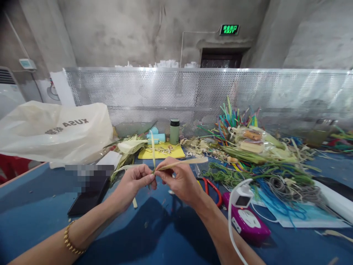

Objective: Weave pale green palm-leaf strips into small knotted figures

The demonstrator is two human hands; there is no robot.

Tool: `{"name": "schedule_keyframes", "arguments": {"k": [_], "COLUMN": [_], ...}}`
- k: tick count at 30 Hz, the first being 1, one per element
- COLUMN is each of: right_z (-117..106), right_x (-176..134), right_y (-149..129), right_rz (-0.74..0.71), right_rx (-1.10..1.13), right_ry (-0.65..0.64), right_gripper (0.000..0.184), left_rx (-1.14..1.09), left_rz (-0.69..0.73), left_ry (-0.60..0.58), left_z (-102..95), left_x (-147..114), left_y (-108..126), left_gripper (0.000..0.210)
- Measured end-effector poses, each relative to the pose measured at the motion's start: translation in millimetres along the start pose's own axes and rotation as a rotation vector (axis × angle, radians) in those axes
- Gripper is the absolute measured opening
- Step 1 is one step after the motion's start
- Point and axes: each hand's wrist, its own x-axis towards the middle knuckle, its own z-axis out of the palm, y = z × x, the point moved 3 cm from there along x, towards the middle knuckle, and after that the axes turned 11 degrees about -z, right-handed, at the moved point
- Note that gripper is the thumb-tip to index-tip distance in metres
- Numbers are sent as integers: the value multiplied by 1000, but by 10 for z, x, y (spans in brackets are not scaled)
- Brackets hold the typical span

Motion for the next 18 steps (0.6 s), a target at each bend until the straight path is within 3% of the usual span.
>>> {"name": "schedule_keyframes", "arguments": {"k": [5, 14, 18], "right_z": [43, 115, 110], "right_x": [4, -27, -28], "right_y": [-105, -131, -106], "right_rz": [-169, -213, -162], "right_rx": [-128, -121, -170], "right_ry": [9, 86, 112], "right_gripper": [13, 12, 12], "left_rx": [-22, -106, -113], "left_rz": [38, 30, 49], "left_ry": [73, 87, 106], "left_z": [-27, -11, -30], "left_x": [26, 4, 13], "left_y": [1, 54, 49], "left_gripper": [18, 17, 15]}}
